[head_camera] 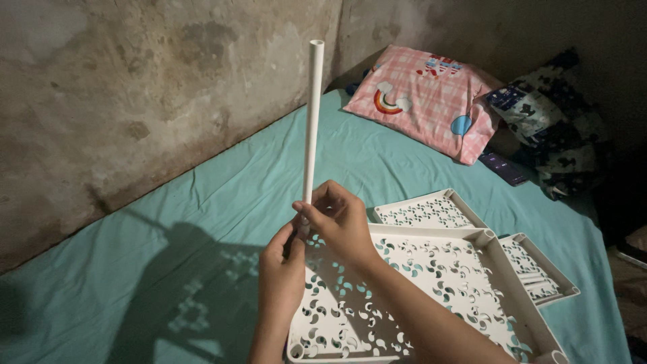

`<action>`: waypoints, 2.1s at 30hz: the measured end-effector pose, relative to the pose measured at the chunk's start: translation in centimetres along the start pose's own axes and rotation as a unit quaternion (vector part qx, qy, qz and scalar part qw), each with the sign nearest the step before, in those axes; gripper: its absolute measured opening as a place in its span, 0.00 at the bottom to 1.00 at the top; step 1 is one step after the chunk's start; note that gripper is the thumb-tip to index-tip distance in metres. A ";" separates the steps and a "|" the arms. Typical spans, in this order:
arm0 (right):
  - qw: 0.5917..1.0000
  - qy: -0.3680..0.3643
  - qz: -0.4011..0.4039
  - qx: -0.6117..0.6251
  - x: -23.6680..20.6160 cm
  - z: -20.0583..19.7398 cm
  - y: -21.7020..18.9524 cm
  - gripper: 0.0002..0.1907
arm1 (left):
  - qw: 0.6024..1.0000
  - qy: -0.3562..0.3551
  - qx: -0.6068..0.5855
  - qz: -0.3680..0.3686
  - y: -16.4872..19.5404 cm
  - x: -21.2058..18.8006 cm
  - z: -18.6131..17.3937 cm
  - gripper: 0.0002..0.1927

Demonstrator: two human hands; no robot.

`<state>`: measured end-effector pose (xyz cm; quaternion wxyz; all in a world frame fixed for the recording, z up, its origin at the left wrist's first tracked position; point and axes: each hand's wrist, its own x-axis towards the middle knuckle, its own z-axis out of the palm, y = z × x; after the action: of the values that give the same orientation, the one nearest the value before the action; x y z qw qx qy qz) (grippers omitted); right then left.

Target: The person assembles a white plastic tiered shelf on a bed, inserting vertical support poles into the corner sockets of perforated trays and pressing small connector fittings into place, then fitting another tray onto the poles. Additional trays and poles remain laid out on the bed as the clip ends.

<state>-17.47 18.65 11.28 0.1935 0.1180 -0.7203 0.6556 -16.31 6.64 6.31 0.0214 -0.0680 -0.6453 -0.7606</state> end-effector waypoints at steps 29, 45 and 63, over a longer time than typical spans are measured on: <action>0.992 0.066 -0.019 -0.105 0.4 0.3 -0.9 0.17 | 0.999 -0.011 0.002 0.041 -0.8 0.6 -0.2 0.21; 0.998 0.037 -0.014 -0.059 0.2 0.5 -0.2 0.14 | 1.000 -0.003 0.002 0.015 -0.1 0.4 -0.3 0.21; 0.999 -0.030 0.010 -0.004 0.2 -0.4 0.2 0.08 | 1.000 0.000 0.010 -0.022 0.4 0.2 -0.1 0.20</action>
<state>-17.67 19.12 11.19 0.1654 0.1296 -0.7297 0.6506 -16.45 6.52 6.75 0.0054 -0.0532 -0.6540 -0.7546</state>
